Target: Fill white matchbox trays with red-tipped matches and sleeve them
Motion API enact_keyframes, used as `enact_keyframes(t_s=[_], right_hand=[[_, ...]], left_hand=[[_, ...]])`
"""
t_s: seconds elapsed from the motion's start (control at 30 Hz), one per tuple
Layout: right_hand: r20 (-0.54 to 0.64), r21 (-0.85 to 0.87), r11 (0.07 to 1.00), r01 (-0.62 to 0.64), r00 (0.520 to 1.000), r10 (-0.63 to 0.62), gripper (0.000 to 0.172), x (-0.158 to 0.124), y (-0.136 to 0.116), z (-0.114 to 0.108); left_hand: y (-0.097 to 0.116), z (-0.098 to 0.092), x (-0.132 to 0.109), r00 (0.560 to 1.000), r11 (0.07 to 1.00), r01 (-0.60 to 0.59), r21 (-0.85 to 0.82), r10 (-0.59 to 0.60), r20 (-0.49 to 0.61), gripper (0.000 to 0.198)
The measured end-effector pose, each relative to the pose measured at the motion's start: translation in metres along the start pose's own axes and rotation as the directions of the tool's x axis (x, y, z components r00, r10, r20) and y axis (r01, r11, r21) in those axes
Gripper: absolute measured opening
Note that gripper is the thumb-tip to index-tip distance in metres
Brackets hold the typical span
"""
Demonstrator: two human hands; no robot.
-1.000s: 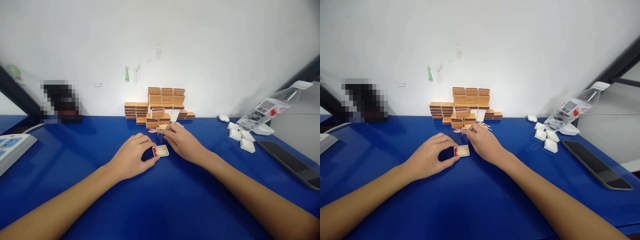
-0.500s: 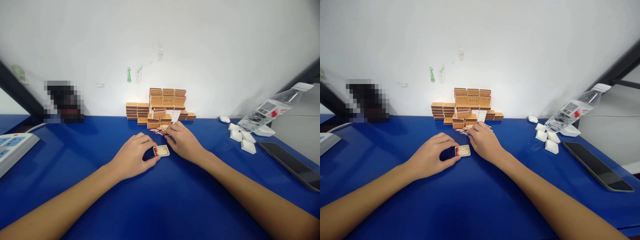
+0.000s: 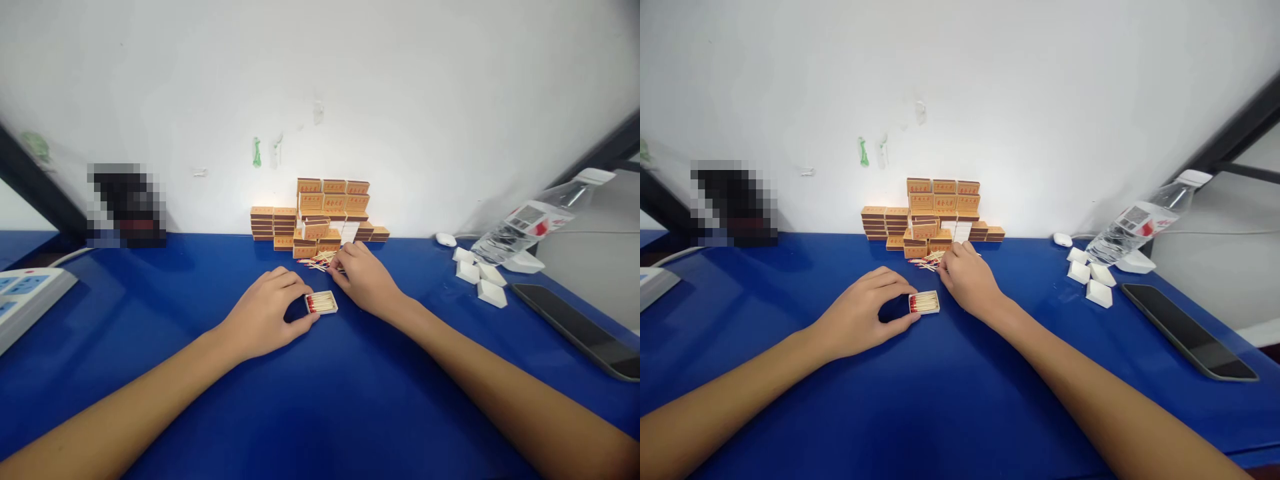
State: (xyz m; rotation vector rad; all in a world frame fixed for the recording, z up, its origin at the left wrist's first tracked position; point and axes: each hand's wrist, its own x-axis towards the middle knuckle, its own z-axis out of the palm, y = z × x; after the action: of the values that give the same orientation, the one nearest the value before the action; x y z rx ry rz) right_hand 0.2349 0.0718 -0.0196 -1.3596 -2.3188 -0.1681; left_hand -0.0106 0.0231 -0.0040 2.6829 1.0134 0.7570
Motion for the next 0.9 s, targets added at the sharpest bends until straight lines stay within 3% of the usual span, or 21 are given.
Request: enact_keyframes(t_s=[0.5, 0.9], right_hand=[[0.035, 0.003, 0.999, 0.046, 0.998, -0.046, 0.016, 0.003, -0.004, 0.002], [-0.018, 0.048, 0.997, 0.067, 0.998, -0.066, 0.014, 0.008, -0.01, 0.006]], left_hand=[[-0.002, 0.002, 0.0, 1.0, 1.0, -0.004, 0.005, 0.004, -0.003, 0.024], [0.001, 0.002, 0.001, 1.0, 1.0, -0.004, 0.002, 0.004, -0.004, 0.023]])
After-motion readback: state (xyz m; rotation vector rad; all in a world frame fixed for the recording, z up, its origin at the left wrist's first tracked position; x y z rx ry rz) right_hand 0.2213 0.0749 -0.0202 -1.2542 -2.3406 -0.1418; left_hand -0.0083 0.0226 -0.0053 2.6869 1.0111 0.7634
